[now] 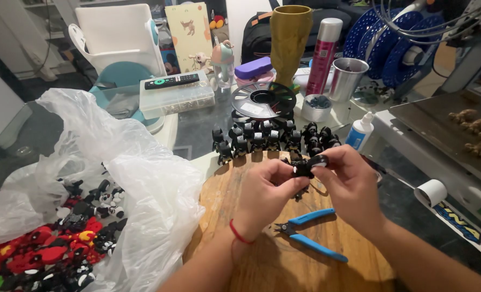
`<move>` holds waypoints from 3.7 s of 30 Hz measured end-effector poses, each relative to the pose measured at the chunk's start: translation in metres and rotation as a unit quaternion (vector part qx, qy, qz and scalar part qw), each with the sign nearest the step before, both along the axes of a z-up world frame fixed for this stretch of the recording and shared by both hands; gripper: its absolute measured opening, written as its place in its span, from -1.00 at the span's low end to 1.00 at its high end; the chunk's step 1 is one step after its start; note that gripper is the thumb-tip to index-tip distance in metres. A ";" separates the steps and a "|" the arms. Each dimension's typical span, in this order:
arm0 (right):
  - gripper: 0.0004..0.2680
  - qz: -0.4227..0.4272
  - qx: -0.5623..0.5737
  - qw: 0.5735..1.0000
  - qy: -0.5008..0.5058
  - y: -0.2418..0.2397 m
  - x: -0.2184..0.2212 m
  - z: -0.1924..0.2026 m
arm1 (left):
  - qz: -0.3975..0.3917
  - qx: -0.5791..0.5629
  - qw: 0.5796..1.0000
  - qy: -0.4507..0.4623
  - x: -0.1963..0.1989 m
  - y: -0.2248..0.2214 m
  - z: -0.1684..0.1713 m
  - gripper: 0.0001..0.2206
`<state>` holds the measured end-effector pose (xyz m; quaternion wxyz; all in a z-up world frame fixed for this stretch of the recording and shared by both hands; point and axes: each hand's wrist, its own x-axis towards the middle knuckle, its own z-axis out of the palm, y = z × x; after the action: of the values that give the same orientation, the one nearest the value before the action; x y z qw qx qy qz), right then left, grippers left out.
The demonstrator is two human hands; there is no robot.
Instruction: Assemble small plastic action figures by snapping individual parts together
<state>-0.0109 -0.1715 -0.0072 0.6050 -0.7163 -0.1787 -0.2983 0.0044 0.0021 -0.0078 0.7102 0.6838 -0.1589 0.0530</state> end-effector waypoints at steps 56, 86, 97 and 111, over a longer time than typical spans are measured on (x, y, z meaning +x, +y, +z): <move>-0.90 0.005 0.024 0.998 0.064 -0.004 0.000 0.000 | -0.126 -0.094 0.987 0.036 0.010 0.001 -0.008 -0.86; -0.89 0.010 0.020 0.999 0.031 -0.007 0.002 -0.004 | -0.060 -0.114 0.991 0.039 0.008 -0.002 -0.004 -0.77; -0.83 -0.110 -0.132 0.983 -0.060 -0.013 0.007 0.006 | 0.017 -0.103 0.994 0.039 0.013 0.010 0.005 -0.77; -0.88 -0.016 0.016 0.977 0.211 -0.010 -0.018 0.061 | 0.063 -0.159 0.985 0.035 0.025 0.014 -0.009 -0.77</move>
<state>-0.0286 -0.1814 0.0534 0.6354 -0.7563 -0.0313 -0.1527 0.0298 0.0166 -0.0171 0.8104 0.5721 -0.0799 0.0980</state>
